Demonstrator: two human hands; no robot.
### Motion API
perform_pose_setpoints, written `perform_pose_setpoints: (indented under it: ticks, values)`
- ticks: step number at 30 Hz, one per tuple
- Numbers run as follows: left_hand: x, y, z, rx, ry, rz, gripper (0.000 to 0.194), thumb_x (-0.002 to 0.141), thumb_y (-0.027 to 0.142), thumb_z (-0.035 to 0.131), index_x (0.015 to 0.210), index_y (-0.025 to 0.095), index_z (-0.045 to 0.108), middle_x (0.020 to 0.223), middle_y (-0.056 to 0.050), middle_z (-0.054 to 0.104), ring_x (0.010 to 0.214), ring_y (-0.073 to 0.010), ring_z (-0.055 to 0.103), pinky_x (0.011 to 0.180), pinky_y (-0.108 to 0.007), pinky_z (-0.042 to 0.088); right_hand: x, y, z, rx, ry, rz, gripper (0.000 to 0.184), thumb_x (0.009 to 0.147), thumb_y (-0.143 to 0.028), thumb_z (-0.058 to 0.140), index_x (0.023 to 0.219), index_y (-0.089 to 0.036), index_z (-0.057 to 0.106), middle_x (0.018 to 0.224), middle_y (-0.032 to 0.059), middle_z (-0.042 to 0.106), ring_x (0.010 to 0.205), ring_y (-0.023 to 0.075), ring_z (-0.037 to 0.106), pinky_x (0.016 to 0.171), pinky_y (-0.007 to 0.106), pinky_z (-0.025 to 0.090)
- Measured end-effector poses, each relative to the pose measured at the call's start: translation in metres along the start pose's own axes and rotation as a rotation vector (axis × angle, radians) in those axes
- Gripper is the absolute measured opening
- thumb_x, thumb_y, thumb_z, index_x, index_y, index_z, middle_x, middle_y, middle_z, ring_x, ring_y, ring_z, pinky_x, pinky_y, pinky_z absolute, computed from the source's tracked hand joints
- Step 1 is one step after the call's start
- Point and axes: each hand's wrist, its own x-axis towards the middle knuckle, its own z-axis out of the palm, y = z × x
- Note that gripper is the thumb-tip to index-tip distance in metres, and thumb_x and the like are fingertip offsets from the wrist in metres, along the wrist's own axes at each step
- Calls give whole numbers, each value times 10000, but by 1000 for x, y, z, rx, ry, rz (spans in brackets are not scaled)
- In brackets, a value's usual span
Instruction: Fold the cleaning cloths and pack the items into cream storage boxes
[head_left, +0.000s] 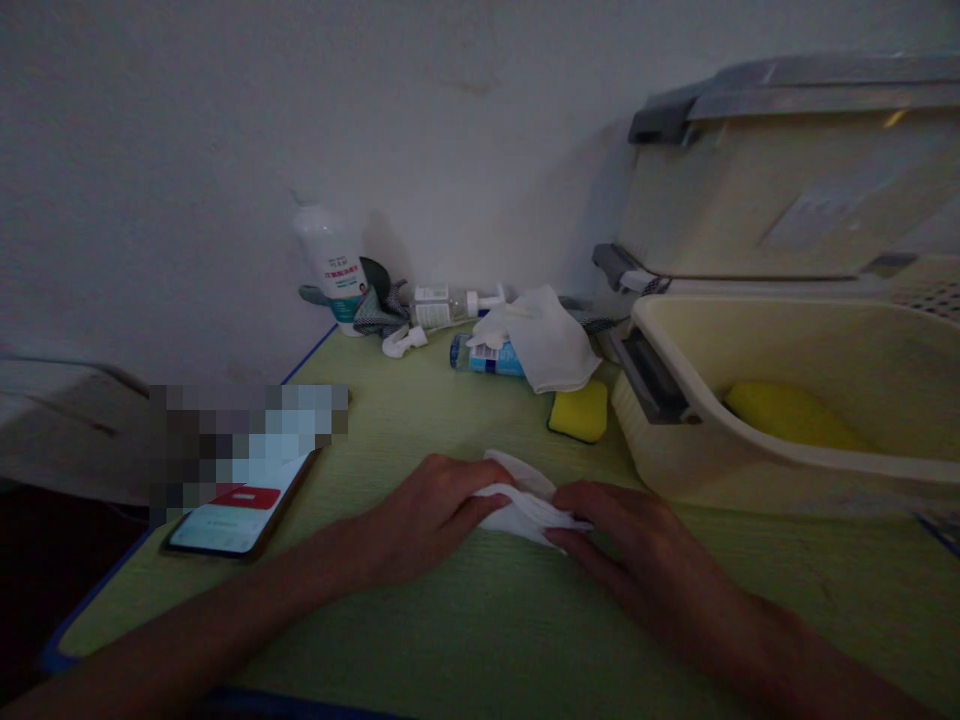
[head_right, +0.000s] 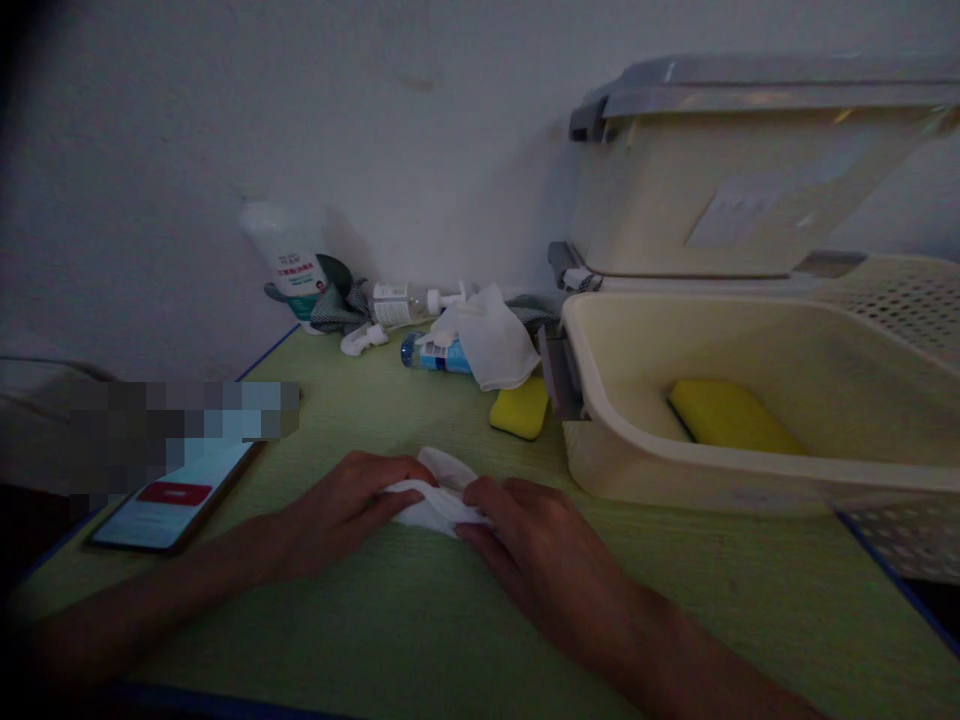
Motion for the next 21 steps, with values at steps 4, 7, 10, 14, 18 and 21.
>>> perform_pose_setpoints:
  ticks: [4,7,10,14,18,21]
  values:
    - [15,4,-3,-146,-23,-173,168,870,205,426,852,157,586,754,5,628,684,-127,566,646,-220,430,2,5,3,142,5,148,53,813,-143,551,785,-186,539,692,4,648,587,127,609,511,213,460]
    - [23,4,1,-201,18,-251,119,838,209,459,800,158,560,701,21,586,639,-119,534,584,-211,399,4,7,4,222,-5,247,60,796,-140,556,765,-189,540,657,-6,640,573,128,607,500,213,457]
    - [25,1,9,-248,111,-290,100,819,226,474,787,162,544,675,29,555,623,-117,517,553,-210,373,6,8,4,273,25,302,70,771,-120,569,793,-183,547,683,3,643,614,141,620,537,232,479]
    - [26,-6,15,-375,237,-345,95,770,257,535,791,164,525,694,28,547,626,-116,511,514,-195,360,8,10,5,263,31,347,101,752,-97,579,820,-166,549,699,16,640,615,149,616,541,244,480]
    - [29,-8,14,-400,237,-398,156,794,292,517,738,154,561,653,23,548,584,-112,501,500,-200,360,11,11,4,215,2,329,65,780,-100,553,794,-158,578,675,12,630,579,140,598,517,234,456]
    - [30,-5,14,-288,264,-365,182,821,274,498,745,153,610,670,10,593,582,-120,516,515,-216,377,13,9,2,183,-31,318,88,784,-86,548,780,-157,599,660,5,625,574,136,594,512,225,441]
